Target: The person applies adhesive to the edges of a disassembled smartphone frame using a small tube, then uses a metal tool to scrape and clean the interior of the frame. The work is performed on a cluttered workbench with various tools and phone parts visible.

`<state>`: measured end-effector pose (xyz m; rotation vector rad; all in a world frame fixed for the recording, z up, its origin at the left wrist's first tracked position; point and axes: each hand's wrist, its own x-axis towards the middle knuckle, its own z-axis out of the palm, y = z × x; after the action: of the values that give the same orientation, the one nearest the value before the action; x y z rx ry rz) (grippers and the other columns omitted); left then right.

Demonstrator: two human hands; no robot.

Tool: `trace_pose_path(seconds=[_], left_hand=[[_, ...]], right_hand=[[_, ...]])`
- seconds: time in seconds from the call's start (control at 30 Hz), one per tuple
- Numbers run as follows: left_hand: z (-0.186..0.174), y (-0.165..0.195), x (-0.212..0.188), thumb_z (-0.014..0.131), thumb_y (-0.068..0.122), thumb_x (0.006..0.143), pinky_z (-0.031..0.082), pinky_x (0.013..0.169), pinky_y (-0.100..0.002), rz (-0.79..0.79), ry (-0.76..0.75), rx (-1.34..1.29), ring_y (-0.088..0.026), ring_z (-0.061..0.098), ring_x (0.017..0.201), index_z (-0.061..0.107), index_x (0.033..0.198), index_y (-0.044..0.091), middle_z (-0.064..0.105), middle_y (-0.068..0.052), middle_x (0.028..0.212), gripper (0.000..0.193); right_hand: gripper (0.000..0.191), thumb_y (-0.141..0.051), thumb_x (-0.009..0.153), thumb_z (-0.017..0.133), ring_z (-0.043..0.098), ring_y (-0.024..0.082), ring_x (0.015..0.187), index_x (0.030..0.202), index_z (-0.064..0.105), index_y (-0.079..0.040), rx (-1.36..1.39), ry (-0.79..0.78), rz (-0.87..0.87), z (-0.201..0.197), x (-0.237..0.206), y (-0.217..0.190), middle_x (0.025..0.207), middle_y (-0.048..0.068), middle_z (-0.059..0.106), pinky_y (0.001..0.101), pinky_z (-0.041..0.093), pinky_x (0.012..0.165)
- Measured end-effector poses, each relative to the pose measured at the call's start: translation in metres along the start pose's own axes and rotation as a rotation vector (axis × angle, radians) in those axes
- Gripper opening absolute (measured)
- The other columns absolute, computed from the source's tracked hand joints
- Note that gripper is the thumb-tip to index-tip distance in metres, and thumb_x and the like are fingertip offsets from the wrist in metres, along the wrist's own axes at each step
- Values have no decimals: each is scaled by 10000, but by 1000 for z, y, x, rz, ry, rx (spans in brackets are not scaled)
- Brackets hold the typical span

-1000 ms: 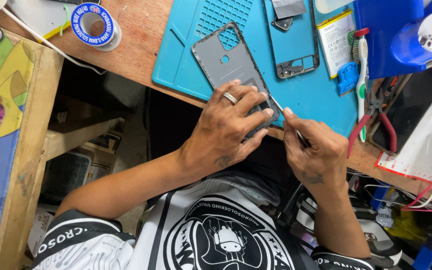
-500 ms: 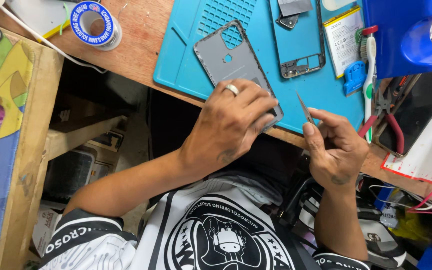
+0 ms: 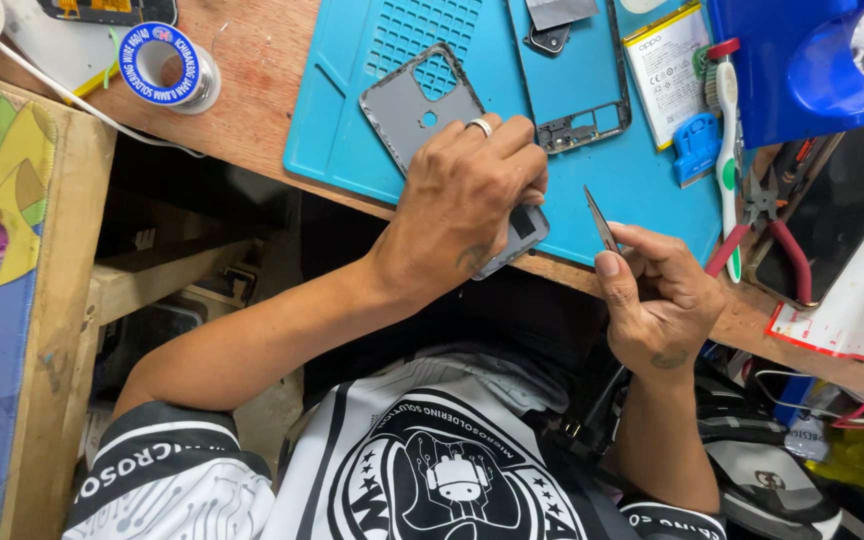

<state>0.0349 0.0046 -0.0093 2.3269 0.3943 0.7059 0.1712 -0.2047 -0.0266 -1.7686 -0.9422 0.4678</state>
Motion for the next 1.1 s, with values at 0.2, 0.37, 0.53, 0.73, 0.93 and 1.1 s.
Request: trace_pose_path(seconds=[0.2, 0.37, 0.53, 0.73, 0.93, 1.1], left_hand=[[1, -4, 0, 723, 119, 961, 452, 732, -381, -38, 52, -72, -218, 585, 764, 598, 831, 58, 572, -45, 827, 191], [0, -4, 0, 680, 162, 1021, 443, 710, -384, -95, 3, -84, -230, 559, 721, 595, 879, 40, 570, -60, 818, 206], [-1, -7, 2, 701, 273, 1009, 445, 702, -397, -110, -38, -91, -239, 548, 704, 609, 869, 45, 564, -66, 806, 283], [-4, -10, -1, 773, 232, 894, 447, 734, -391, -21, -48, -133, -210, 582, 774, 688, 838, 125, 596, -7, 829, 148], [-3, -4, -3, 773, 117, 872, 439, 742, -381, 22, -44, -52, -216, 583, 818, 679, 826, 125, 593, -20, 852, 105], [0, 2, -3, 714, 7, 822, 451, 778, -395, 61, -50, 33, -254, 596, 893, 612, 862, 71, 587, -62, 911, 127]], right_hand=[[215, -7, 1073, 690, 590, 44, 706, 1276, 628, 27, 111, 20, 11, 8, 2, -6, 849, 25, 655, 185, 468, 637], [267, 29, 1043, 615, 593, 85, 651, 1305, 563, 19, 416, 87, 42, 5, 0, -7, 836, 84, 673, 219, 473, 602], [339, -3, 1008, 678, 636, 173, 872, 1323, 565, 44, 571, -137, 30, -9, -6, -15, 999, 142, 686, 279, 509, 774], [439, -41, 964, 754, 688, 280, 1137, 1344, 566, 74, 540, -52, 28, -2, -1, -12, 1195, 211, 701, 350, 552, 979], [426, -19, 1000, 774, 708, 278, 1217, 1357, 564, 84, 458, -38, 7, 11, 7, -2, 1250, 221, 706, 382, 565, 1127], [426, 50, 964, 767, 711, 222, 1152, 1350, 586, 38, 170, -52, -63, 24, 7, -12, 1254, 171, 700, 317, 576, 1032]])
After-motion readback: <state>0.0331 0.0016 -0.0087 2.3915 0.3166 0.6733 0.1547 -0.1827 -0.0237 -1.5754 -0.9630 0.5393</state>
